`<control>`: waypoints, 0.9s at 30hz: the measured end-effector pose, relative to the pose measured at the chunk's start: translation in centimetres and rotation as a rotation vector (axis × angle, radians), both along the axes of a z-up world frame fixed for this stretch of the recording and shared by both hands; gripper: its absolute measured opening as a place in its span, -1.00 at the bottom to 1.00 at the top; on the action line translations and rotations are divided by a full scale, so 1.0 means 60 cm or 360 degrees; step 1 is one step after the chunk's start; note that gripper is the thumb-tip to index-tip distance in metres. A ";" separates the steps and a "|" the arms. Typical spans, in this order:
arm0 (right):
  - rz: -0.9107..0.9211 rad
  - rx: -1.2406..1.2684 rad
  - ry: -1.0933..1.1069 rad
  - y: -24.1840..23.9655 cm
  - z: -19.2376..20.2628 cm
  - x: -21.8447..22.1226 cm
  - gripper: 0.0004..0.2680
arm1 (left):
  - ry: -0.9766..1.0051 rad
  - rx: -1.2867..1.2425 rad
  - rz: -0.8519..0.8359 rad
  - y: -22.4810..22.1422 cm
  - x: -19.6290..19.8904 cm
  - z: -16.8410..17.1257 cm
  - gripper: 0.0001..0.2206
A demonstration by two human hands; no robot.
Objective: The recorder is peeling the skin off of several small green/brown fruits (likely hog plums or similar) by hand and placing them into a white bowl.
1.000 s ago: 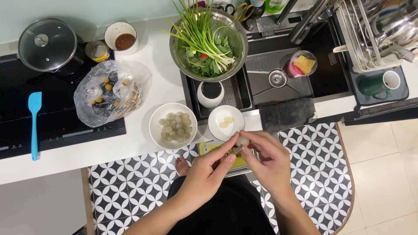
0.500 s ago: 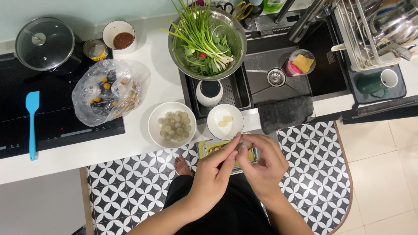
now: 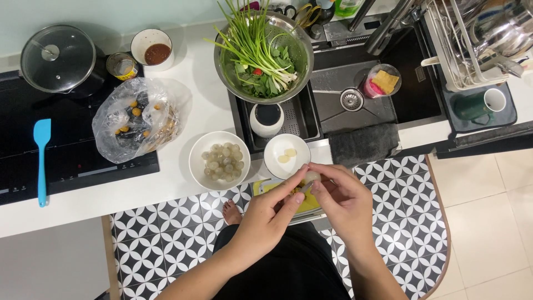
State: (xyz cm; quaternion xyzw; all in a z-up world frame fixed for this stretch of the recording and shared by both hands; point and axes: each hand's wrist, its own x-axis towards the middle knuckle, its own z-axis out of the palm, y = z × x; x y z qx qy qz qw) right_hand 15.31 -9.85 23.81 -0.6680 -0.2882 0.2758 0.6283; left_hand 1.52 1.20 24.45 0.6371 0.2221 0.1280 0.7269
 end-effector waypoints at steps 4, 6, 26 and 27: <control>-0.0032 -0.0055 0.0074 -0.002 -0.001 0.001 -0.76 | 0.0212 -0.0007 -0.0026 0.003 0.004 0.011 -0.53; -0.0032 -0.0024 0.0093 -0.002 -0.003 0.001 -0.77 | 0.0367 0.0049 -0.0036 0.002 0.005 0.013 -0.53; -0.0196 -0.0054 0.0140 0.009 -0.012 -0.010 -0.83 | 0.0141 -0.0051 0.0059 -0.001 0.006 0.013 -0.55; -0.0141 -0.0069 0.0175 0.006 -0.012 -0.007 -0.83 | 0.0336 -0.0059 -0.0007 0.004 0.005 0.026 -0.52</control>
